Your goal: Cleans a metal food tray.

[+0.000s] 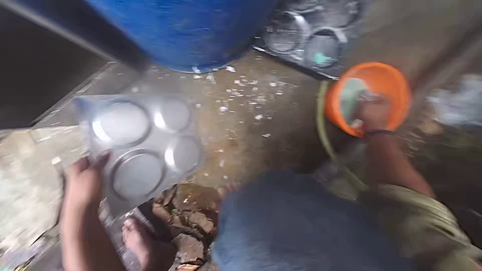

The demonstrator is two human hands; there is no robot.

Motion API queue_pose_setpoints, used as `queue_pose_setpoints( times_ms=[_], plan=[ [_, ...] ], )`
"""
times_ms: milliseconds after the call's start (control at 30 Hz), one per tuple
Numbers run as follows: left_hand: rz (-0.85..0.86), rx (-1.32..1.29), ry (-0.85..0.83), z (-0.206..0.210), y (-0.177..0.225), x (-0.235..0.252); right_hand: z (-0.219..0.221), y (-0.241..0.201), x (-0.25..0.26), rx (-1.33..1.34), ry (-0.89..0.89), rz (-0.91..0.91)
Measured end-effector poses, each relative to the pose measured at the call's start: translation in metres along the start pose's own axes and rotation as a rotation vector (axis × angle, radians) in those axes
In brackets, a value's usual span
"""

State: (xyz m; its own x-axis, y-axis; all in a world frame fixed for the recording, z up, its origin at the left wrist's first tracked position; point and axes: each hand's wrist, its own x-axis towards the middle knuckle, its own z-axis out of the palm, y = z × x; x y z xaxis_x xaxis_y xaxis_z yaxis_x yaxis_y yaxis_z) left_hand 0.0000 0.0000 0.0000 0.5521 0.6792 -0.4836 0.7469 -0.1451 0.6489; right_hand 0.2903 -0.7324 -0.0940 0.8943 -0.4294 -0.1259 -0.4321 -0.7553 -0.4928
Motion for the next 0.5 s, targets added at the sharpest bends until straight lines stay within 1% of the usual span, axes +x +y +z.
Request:
queue_pose_setpoints(
  times_ms=[67,100,167,233,300,367,400,467,500],
  plan=[
    [0.003,-0.026,-0.031,-0.002,-0.005,0.005,0.003,-0.004,0.0,-0.219,-0.022,0.114],
    [-0.007,-0.016,-0.031,-0.005,-0.007,0.006,0.009,-0.006,0.004,-0.254,-0.065,0.144],
    [-0.014,-0.012,-0.015,-0.011,-0.014,0.01,0.019,-0.005,0.019,-0.167,-0.073,0.112],
    [0.02,-0.012,-0.021,-0.013,-0.018,0.014,0.019,-0.002,0.024,-0.05,-0.016,0.093],
    [0.07,-0.044,-0.024,-0.012,-0.02,0.017,0.021,-0.007,0.025,-0.129,0.097,0.166],
    [0.081,-0.053,-0.041,-0.013,-0.019,0.014,0.025,-0.008,0.02,-0.264,0.058,0.229],
    [0.085,-0.065,-0.042,-0.012,-0.017,0.012,0.024,-0.008,0.021,-0.271,0.044,0.204],
    [0.058,-0.097,-0.025,-0.002,-0.008,0.002,0.014,-0.012,0.023,-0.235,0.03,0.064],
    [0.035,-0.113,-0.016,0.003,-0.003,-0.005,0.012,-0.018,0.018,-0.264,0.026,0.007]
  ],
)
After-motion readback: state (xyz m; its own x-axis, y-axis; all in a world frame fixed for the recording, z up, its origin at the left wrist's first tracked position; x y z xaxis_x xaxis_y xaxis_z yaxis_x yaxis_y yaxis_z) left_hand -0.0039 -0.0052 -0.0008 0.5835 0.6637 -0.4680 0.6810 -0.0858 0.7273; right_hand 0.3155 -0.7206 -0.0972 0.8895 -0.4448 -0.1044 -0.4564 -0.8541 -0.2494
